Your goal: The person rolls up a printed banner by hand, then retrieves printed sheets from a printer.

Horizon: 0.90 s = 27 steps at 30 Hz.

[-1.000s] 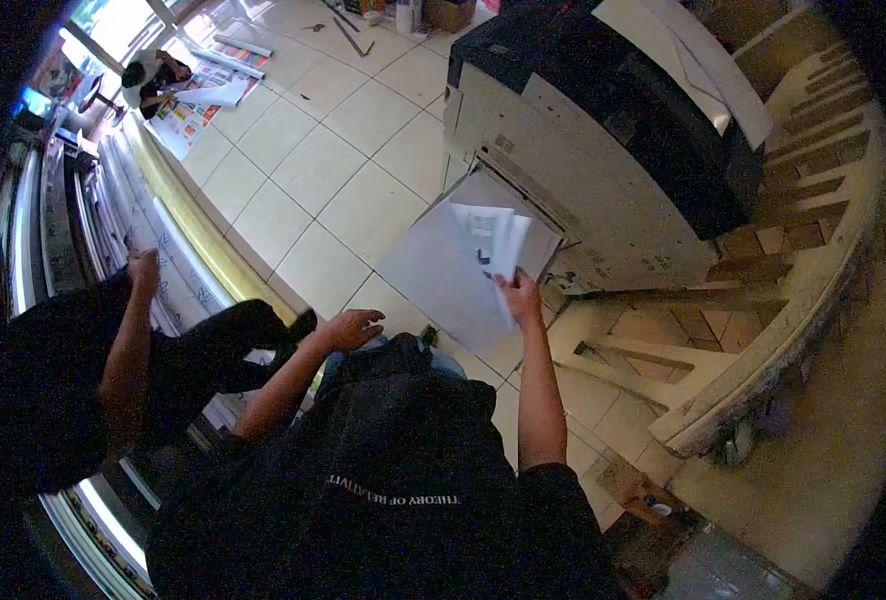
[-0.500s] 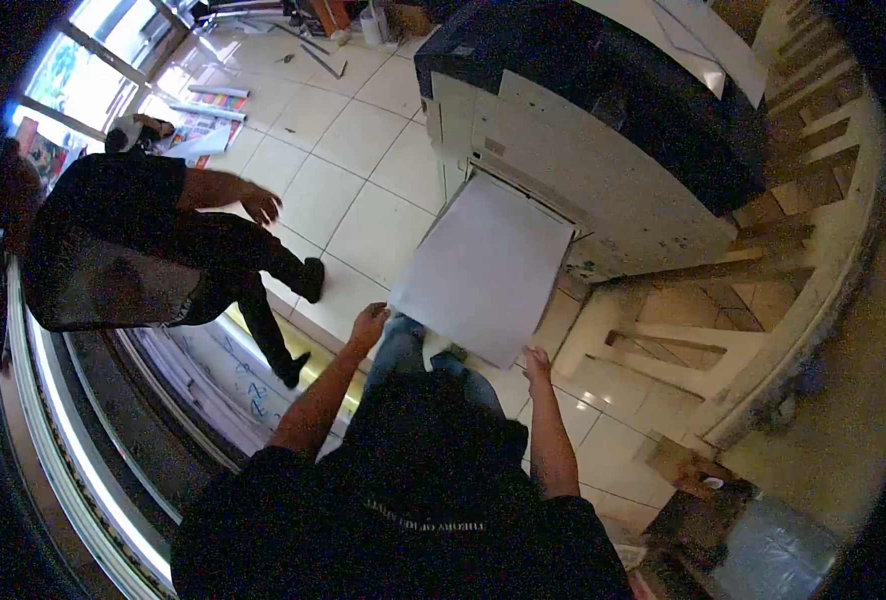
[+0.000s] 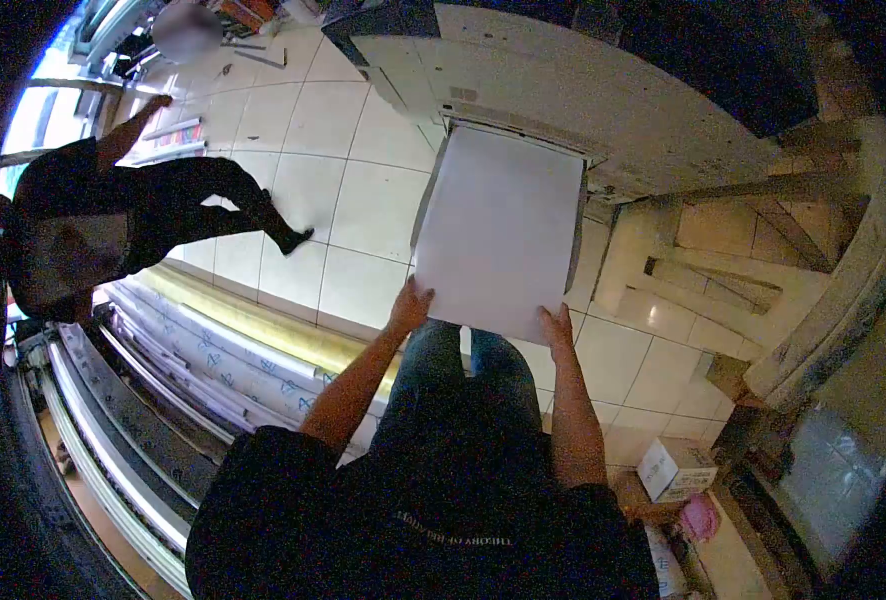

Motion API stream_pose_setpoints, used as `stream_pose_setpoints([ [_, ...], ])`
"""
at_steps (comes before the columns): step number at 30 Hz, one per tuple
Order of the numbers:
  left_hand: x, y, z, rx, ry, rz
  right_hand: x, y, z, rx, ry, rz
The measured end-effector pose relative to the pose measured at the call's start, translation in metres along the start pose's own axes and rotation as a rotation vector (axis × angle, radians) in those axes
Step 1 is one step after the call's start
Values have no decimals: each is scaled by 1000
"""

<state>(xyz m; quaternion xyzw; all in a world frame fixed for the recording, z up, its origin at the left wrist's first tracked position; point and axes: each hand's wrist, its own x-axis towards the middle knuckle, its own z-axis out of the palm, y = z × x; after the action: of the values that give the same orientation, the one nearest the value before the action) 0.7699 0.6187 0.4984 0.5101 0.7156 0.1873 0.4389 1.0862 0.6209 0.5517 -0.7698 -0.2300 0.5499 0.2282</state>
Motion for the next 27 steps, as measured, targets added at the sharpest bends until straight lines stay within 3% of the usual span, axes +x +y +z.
stream_pose_setpoints([
  [1, -1, 4, 0, 8, -2, 10, 1, 0, -1, 12, 3, -3],
  [3, -6, 31, -9, 9, 39, -178, 5, 5, -8, -100, -85, -181],
  [5, 5, 19, -10, 48, 7, -180, 11, 10, -9, -85, -64, -157],
  [7, 16, 1, -2, -442, 108, -269, 15, 11, -10, -80, -48, -139],
  [9, 20, -2, -5, -355, 122, -309, 14, 15, -8, -49, -9, -131],
  [11, 26, -17, -6, 38, 36, 48, 14, 16, -9, -109, -34, -120],
  [15, 22, -16, -3, 182, 194, 264, 9, 6, -8, -121, -22, -168],
  [17, 13, 10, -12, 56, 14, 41, 31, 28, -6, -206, -16, -212],
  [19, 13, 17, -16, 61, 0, 29, 37, 25, -6, -289, -2, -269],
  [22, 7, 23, -25, -33, -35, -25, 15, 4, -13, -182, -71, -180],
  [24, 12, 3, -23, 93, -32, 227, 18, 11, -20, -41, -179, -115],
  [25, 13, 1, -26, 94, -28, 236, 21, 12, -24, -37, -177, -123],
  [27, 9, 14, -37, -124, -251, 26, 17, 4, -29, 167, -312, -11],
])
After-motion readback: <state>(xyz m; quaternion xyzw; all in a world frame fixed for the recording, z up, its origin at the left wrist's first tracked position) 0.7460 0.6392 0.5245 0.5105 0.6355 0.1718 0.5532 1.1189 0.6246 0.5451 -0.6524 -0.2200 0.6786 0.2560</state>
